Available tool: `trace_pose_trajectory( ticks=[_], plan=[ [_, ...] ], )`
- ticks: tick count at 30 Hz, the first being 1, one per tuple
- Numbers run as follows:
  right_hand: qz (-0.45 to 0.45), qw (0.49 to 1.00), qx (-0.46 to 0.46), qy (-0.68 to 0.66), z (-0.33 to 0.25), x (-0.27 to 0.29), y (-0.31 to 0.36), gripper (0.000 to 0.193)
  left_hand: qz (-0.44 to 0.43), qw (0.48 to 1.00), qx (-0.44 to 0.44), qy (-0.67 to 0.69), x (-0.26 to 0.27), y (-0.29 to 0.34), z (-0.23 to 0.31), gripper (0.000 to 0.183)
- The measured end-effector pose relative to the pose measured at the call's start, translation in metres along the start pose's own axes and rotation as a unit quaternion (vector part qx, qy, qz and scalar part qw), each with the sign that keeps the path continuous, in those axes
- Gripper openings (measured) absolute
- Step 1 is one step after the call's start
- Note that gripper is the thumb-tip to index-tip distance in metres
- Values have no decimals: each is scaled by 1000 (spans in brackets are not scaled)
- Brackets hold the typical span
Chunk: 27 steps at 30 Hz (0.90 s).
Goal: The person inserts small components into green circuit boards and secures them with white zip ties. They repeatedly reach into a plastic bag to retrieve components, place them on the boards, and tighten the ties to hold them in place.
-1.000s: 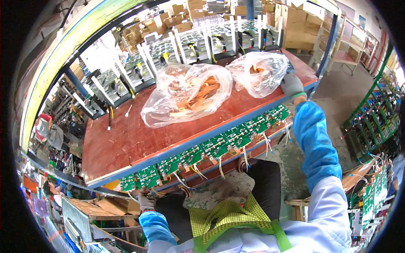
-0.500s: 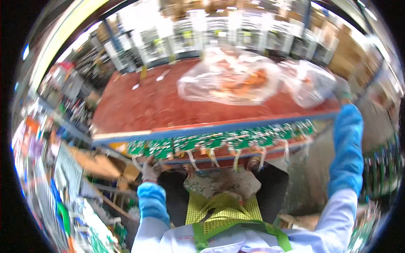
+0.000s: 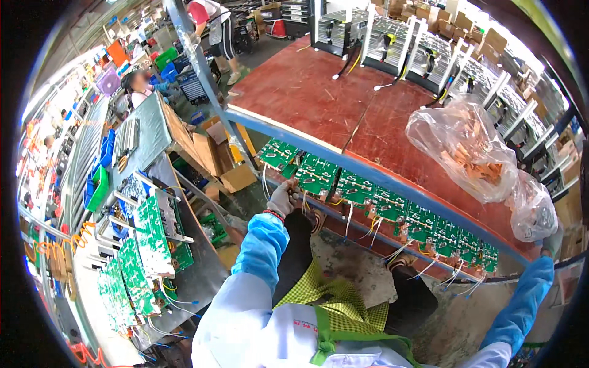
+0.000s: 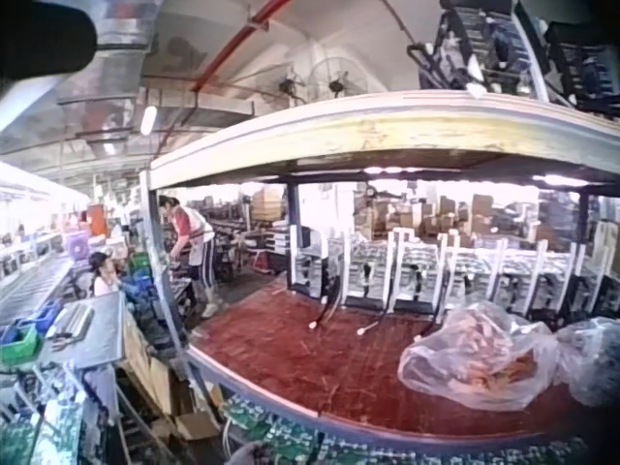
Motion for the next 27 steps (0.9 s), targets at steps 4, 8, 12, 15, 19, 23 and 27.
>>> trace_pose_trajectory(
  ticks=[4,8,12,15,19,23,27],
  plan=[
    [163,985,48,-35,-166,75,28,40,-12,1000,-11,-1,-2,-1,-2,18],
    [186,950,212,-134,-414,108,93,33,-42,995,-7,87,-18,-9,-9,10],
    [3,862,440,-253,-633,19,151,26,6,994,-73,79,-10,-4,-6,17],
    [-108,810,504,-282,-743,-88,171,22,-29,991,-119,63,-13,-3,-7,20],
    [-193,783,493,-327,-823,-216,163,15,-20,993,-67,94,-17,-10,-13,21],
    [-249,770,499,-312,-870,-307,151,14,14,995,-61,83,-15,3,-9,24],
    [-240,754,533,-300,-893,-355,148,15,-11,998,-57,37,-18,1,-8,22]
  ],
)
Point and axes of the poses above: each hand's wrist, its own y-axis away from the middle knuckle, its own x-axis out of the back of the hand, z = x × y, the point moved 10 cm from there along -y, towards the middle knuckle, and after that the axes turned 8 degrees about x, right-handed, at the moved point
